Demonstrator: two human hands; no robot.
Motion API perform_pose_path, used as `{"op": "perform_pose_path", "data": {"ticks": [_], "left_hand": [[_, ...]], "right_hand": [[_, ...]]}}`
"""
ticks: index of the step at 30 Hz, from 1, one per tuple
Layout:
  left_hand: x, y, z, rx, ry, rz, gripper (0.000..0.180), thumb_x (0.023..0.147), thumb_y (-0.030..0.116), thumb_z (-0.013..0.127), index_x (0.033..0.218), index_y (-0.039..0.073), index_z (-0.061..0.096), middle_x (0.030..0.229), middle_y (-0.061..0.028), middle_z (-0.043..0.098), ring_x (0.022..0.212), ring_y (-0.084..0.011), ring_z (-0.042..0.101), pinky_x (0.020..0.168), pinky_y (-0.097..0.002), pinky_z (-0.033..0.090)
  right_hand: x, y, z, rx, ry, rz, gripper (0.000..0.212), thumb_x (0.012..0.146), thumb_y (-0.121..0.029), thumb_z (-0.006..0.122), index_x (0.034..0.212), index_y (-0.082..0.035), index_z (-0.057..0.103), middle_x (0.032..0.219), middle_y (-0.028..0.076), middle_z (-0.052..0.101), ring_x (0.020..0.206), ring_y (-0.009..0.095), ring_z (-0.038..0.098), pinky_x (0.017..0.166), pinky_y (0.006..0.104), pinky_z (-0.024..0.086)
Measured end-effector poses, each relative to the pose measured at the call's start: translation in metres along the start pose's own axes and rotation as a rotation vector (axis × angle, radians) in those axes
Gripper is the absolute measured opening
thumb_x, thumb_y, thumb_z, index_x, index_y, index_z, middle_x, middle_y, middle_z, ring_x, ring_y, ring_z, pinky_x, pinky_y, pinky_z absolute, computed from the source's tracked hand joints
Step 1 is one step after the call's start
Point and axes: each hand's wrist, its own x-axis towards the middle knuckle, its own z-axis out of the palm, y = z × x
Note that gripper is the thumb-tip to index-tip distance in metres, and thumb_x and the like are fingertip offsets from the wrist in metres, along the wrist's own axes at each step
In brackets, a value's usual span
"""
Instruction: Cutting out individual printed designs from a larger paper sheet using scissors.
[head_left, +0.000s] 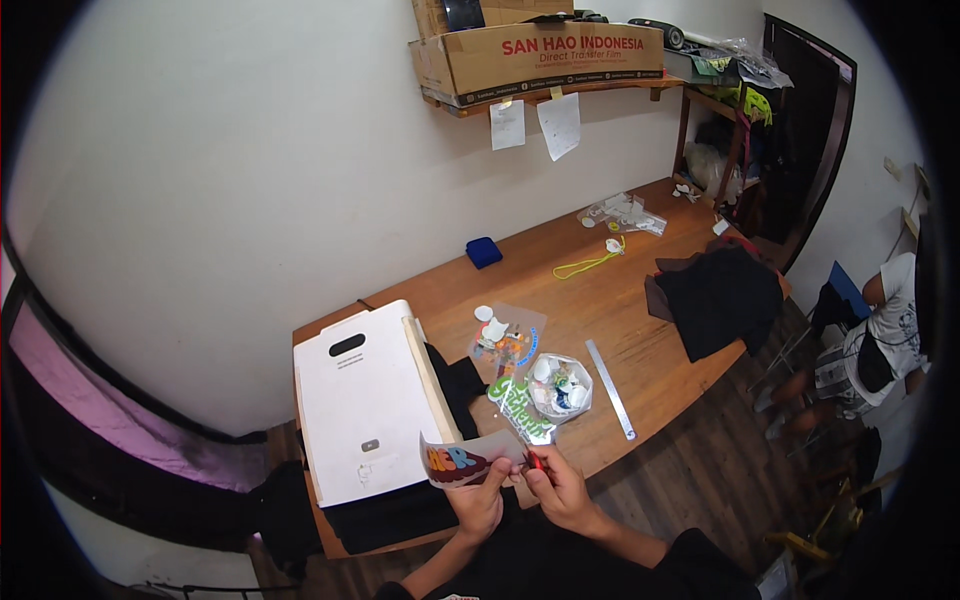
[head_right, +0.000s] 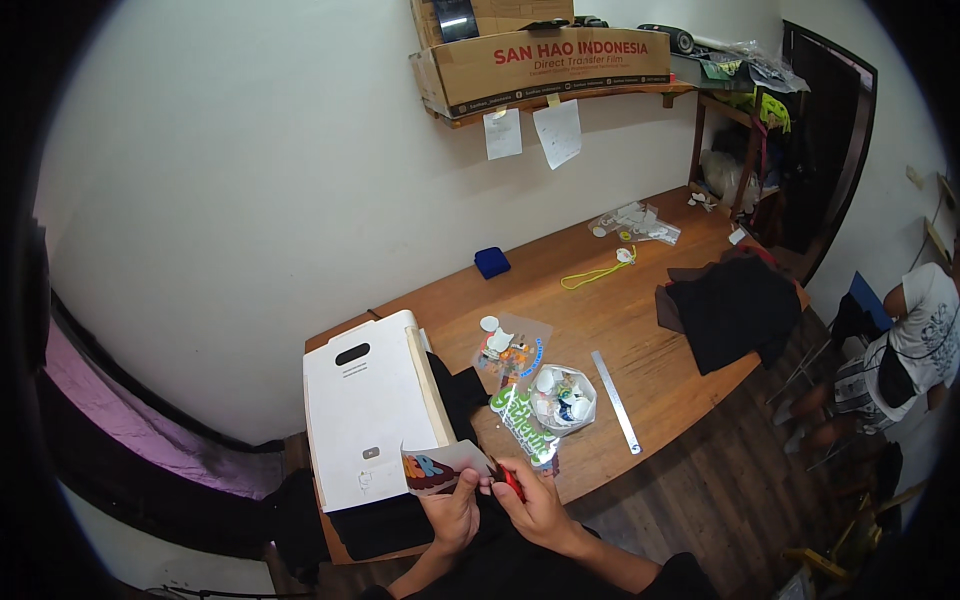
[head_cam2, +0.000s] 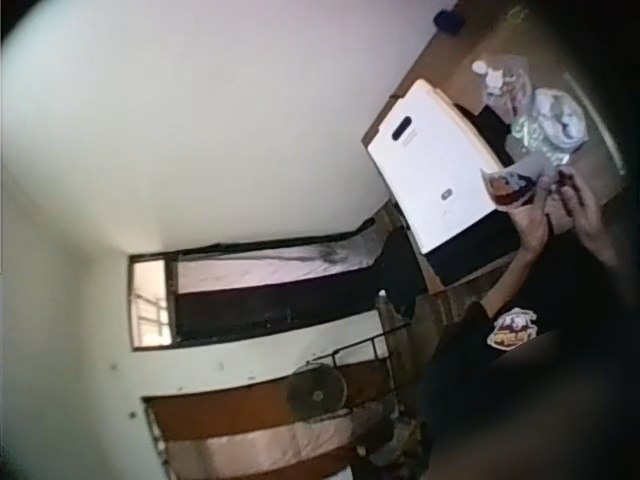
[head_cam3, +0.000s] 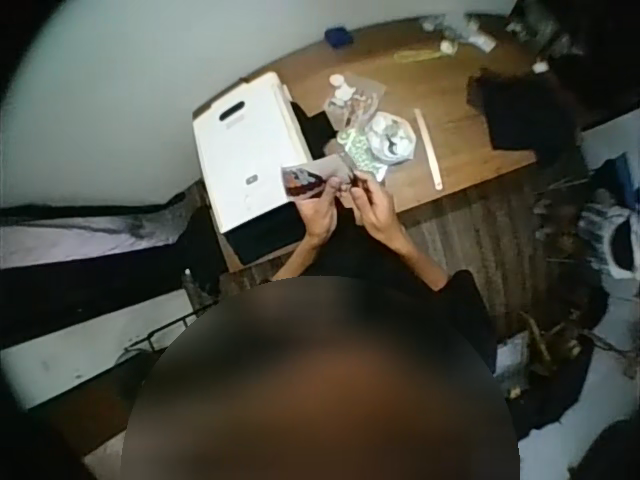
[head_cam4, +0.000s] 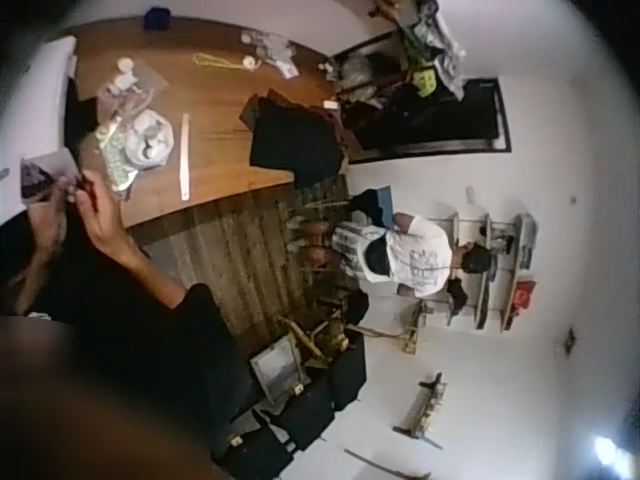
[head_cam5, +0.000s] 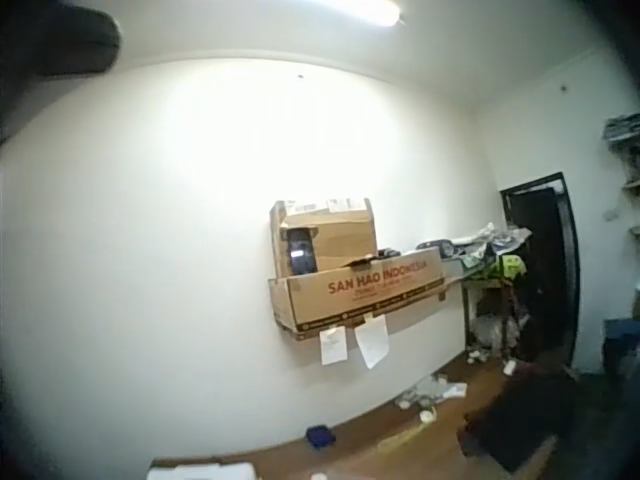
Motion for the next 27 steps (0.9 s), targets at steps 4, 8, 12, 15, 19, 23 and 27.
{"op": "perform_pose_path", "data": {"ticks": [4,8,12,15,19,23,27], "left_hand": [[0.000,0.005,0.003,-0.009,-0.025,-0.010,0.018,0.079,-0.006,0.062,0.095,-0.005,0.054,0.082,-0.0103,0.060,0.067,-0.0161,0.060,0.060,-0.0254,0.050],[0.000,0.003,-0.003,0.045,-0.026,-0.014,0.033,0.079,-0.004,0.063,0.107,0.001,0.046,0.085,-0.0090,0.057,0.067,-0.0159,0.057,0.056,-0.0256,0.049],[-0.001,0.004,-0.004,0.055,-0.045,-0.020,0.032,0.080,-0.003,0.062,0.107,0.001,0.046,0.084,-0.0085,0.057,0.067,-0.0157,0.057,0.056,-0.0257,0.048],[-0.002,0.004,-0.003,0.050,-0.051,-0.025,0.031,0.080,-0.003,0.062,0.107,0.001,0.046,0.084,-0.0083,0.057,0.067,-0.0156,0.057,0.057,-0.0257,0.048],[-0.001,0.003,-0.005,0.064,-0.059,-0.022,0.030,0.081,-0.002,0.061,0.106,0.001,0.046,0.084,-0.0082,0.057,0.066,-0.0155,0.056,0.057,-0.0257,0.048],[-0.002,0.004,-0.003,0.056,-0.046,-0.020,0.029,0.081,-0.002,0.061,0.106,0.001,0.046,0.083,-0.0083,0.057,0.066,-0.0155,0.056,0.056,-0.0256,0.047],[-0.002,0.004,-0.004,0.078,-0.045,-0.012,0.028,0.081,-0.002,0.061,0.105,0.001,0.046,0.083,-0.0082,0.057,0.066,-0.0156,0.056,0.056,-0.0258,0.047]], "right_hand": [[0.001,-0.015,-0.002,0.061,-0.051,0.096,0.024,0.089,-0.009,0.051,0.110,0.004,0.047,0.090,0.013,0.062,0.082,0.018,0.063,0.069,0.0265,0.048],[0.002,-0.017,-0.001,0.045,-0.056,0.068,0.026,0.089,-0.009,0.051,0.111,0.004,0.046,0.091,0.014,0.063,0.083,0.018,0.064,0.070,0.0264,0.048],[0.001,-0.012,-0.001,0.011,-0.057,0.047,0.026,0.089,-0.008,0.052,0.111,0.005,0.045,0.090,0.015,0.063,0.083,0.019,0.064,0.070,0.0269,0.049],[0.002,-0.016,0.000,0.010,-0.046,0.042,0.026,0.089,-0.008,0.052,0.111,0.005,0.045,0.089,0.015,0.063,0.082,0.020,0.064,0.069,0.0272,0.049],[0.001,-0.014,0.000,0.022,-0.052,0.038,0.026,0.088,-0.008,0.052,0.111,0.005,0.046,0.089,0.015,0.063,0.082,0.020,0.064,0.069,0.0275,0.049],[0.002,-0.016,0.000,0.010,-0.050,0.042,0.026,0.088,-0.008,0.052,0.110,0.005,0.046,0.088,0.015,0.063,0.081,0.021,0.064,0.069,0.0276,0.049],[0.003,-0.020,0.001,-0.014,-0.041,0.033,0.026,0.088,-0.008,0.052,0.110,0.005,0.047,0.088,0.015,0.063,0.081,0.021,0.064,0.069,0.0276,0.049]]}}
